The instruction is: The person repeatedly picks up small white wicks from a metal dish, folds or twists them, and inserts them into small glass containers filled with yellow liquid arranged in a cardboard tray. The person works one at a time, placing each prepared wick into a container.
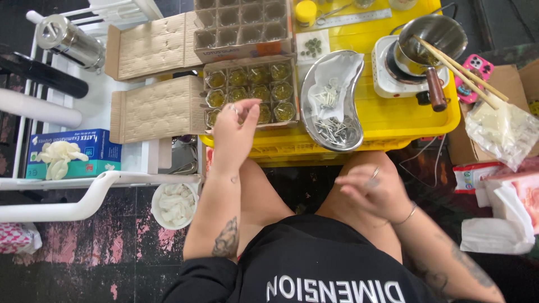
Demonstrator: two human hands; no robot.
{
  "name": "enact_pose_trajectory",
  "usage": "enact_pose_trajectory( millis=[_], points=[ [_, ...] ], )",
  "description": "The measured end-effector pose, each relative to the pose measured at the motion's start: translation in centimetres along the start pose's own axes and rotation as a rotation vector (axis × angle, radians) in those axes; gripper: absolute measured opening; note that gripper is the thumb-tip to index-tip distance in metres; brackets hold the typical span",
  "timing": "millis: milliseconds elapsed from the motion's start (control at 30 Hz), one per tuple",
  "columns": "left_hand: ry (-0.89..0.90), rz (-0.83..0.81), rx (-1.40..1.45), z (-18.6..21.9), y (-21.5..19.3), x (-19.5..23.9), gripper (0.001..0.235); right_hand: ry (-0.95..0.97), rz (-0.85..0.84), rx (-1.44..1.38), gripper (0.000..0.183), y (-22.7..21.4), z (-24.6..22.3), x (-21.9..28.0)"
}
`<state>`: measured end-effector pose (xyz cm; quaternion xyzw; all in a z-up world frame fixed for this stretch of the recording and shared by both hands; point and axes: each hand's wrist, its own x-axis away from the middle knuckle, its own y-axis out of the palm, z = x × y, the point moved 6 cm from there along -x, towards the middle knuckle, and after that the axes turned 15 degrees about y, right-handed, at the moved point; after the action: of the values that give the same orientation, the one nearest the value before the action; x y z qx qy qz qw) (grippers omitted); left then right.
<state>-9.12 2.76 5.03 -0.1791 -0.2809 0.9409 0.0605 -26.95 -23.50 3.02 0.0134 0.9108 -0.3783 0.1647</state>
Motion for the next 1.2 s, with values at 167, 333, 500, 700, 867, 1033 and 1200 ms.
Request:
enact_pose_trajectory(
  millis=[167, 333, 500, 700, 867, 1033, 1200],
  points=[
    [0.027, 0.015, 0.126, 1.9, 1.8, 3.5, 0.022, 0.064, 0.124, 0.24, 0.012, -4.0, -1.0, -7.7],
    [0.074, -0.047, 0.042, 1.7, 2.4, 5.4, 0.023, 0.096, 0.076, 0.554, 0.01, -1.7, 3.3, -14.7],
    [0.07, -0.069, 0.008, 1.3, 2.4, 6.6, 0.023, 0.101, -0.108, 0.848, 0.021, 3.2, 8.3, -18.0],
    [0.073, -0.057, 0.056, 1.2, 2.1, 7.2, 0.022, 0.18, -0.265, 0.875, 0.03, 4.5, 9.9, -18.6],
    [0.076, -0.067, 0.05, 1.2, 2.1, 7.4, 0.022, 0.167, -0.291, 0.905, 0.031, 4.4, 9.5, -18.1],
    [0.046, -0.065, 0.067, 1.0, 2.1, 7.4, 0.022, 0.119, -0.263, 0.902, 0.028, 4.1, 8.7, -17.9],
    [0.034, -0.086, 0.068, 0.7, 2.3, 7.7, 0.022, 0.065, -0.254, 0.863, 0.021, 4.4, 8.9, -17.9]
  ],
)
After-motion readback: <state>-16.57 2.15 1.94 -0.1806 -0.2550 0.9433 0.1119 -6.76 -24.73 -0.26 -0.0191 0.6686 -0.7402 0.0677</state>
